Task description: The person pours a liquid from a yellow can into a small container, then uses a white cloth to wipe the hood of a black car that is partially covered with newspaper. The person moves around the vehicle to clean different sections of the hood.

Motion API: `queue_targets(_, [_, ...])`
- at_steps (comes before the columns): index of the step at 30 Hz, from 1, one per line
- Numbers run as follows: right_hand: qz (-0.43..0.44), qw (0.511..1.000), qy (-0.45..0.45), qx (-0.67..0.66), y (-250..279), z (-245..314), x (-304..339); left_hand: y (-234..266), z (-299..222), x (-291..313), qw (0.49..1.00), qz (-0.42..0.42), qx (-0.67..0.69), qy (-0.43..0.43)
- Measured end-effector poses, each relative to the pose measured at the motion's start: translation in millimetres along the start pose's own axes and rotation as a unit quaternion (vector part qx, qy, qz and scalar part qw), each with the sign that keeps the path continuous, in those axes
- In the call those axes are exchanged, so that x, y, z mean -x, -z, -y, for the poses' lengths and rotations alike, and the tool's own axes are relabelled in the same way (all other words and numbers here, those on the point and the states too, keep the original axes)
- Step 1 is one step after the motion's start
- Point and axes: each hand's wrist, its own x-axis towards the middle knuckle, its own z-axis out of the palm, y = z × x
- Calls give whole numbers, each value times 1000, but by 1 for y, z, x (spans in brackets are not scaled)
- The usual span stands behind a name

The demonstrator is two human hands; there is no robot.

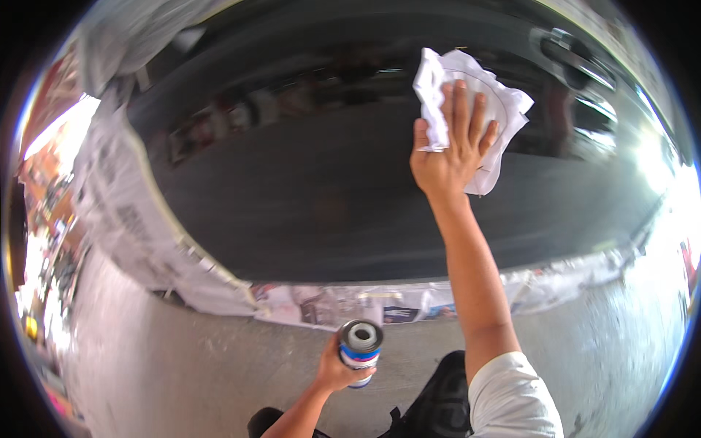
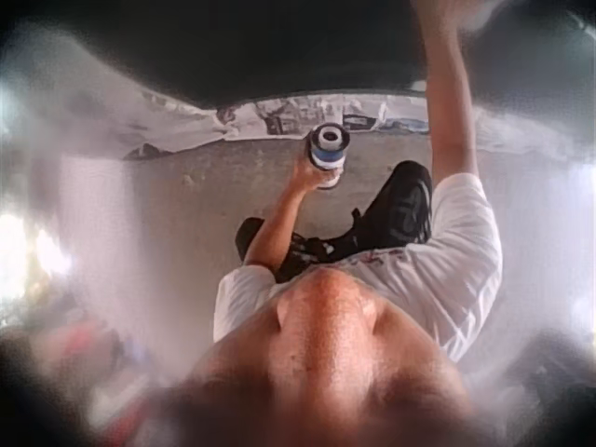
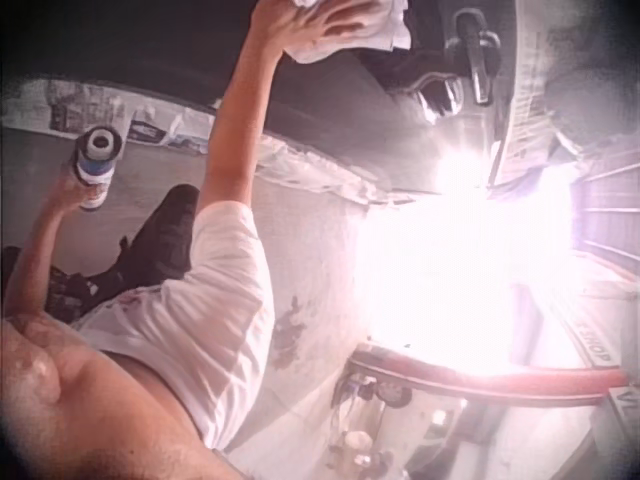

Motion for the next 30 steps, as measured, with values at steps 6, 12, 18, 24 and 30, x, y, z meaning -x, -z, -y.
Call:
queue_targets(6, [63,986,84,-129,-42,239,11,35,-5,5,993,-35,-108,27])
queue_targets(12, [205,946,205,-146,-58,389,20,52,-5,15,989,-80,-125,2])
queue_targets(18, [179,895,280,-298,-100,391,87,26,4,-4,993,-65,-96,-13])
queue_targets(24, [135,932,226,-248,-41,228,80,24,31,-4,986,-121,-99,-49])
queue_targets(30, [-30,988,150,-35,12,-55,54,-6,25,-14,995,-72,-65,-8])
